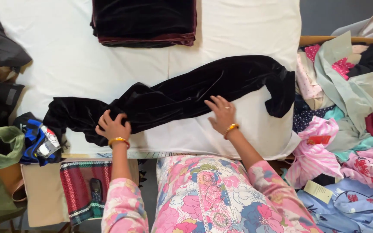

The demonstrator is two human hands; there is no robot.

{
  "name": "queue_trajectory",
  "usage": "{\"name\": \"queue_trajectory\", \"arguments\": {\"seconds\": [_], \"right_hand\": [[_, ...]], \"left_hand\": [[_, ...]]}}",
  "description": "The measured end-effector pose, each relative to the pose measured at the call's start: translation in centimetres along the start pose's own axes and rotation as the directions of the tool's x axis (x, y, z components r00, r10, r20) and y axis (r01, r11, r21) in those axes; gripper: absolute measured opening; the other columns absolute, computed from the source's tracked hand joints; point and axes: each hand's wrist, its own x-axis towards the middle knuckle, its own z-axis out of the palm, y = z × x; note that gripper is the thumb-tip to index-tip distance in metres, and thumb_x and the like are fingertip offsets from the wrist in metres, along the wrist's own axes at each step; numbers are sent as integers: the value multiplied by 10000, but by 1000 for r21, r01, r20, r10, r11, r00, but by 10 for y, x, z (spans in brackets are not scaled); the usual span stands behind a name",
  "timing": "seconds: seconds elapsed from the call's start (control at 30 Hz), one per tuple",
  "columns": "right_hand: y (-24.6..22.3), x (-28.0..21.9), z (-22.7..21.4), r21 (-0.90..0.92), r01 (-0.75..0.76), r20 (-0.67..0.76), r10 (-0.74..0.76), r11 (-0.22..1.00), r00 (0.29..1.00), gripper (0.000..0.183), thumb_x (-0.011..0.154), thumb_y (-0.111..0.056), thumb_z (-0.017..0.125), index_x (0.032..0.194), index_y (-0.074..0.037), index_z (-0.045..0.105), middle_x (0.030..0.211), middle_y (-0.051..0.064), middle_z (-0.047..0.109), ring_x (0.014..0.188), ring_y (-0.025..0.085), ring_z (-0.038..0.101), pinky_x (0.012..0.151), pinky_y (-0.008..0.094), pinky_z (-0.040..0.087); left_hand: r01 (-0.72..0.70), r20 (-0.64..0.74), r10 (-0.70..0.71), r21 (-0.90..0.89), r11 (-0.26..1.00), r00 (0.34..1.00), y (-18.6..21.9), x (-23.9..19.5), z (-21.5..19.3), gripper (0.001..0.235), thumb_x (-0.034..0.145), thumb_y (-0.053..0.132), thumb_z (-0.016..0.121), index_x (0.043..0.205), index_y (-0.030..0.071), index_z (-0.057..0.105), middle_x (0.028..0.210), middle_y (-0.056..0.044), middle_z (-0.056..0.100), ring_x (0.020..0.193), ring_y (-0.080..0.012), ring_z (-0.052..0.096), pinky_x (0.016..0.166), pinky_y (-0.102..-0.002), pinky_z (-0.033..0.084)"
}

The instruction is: The person folds several pieces of velvet fabric, including maroon and black items, on a white-covered table. They smooth the fabric, fold it into neat rectangles, and stack the finished pieces.

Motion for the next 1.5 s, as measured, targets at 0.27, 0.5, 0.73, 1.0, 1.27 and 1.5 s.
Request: {"name": "queue_trajectory", "arguments": {"seconds": [0.27,0.5,0.73,1.0,1.27,1.5], "right_hand": [[17,-1,1,231,75,-5,-76,970,997,745,750,-169,830,1436,-197,541,1475,86,513,1397,328,413,1128,527,328],[195,-59,108,955,-176,-24,652,240,758,590,847,106,630,1404,-76,561,1246,90,683,1091,174,688,932,283,597],[213,-91,26,891,-94,-301,735,443,608,540,825,125,639,1334,-51,595,1142,95,708,985,162,689,886,272,576],[63,20,-25,277,-76,-390,184,958,902,473,837,-192,827,1269,-99,658,1294,127,658,1231,342,573,1064,470,464],[17,112,13,284,-298,-159,351,911,923,904,769,-496,827,1511,-136,458,1389,214,564,1246,424,512,972,567,421],[74,114,40,638,-257,-170,458,726,873,299,857,-237,832,1076,-46,759,992,96,792,925,202,766,837,326,587]], "left_hand": [[86,-214,-295,-659,748,931,125,17,-18,120,915,167,722,973,82,661,1155,-74,639,1159,-297,536,1047,-461,387],[-466,-121,776,-852,239,619,261,-38,-76,289,713,204,765,989,119,760,1325,-160,629,1298,-392,492,1094,-555,302],[-260,-128,253,-752,606,959,128,-8,-3,159,744,120,735,900,148,757,1088,-82,698,1110,-330,615,1011,-482,431],[262,189,-187,-545,796,964,30,33,65,681,750,402,817,1324,97,613,1194,-174,679,1110,-387,615,941,-520,445],[372,581,22,-548,749,813,26,45,136,670,817,481,794,1290,27,656,1227,-234,689,1153,-396,653,967,-440,517],[465,346,-312,-614,638,885,-35,11,153,495,923,405,736,1184,-15,708,1129,-249,718,1059,-426,679,914,-461,524]]}}
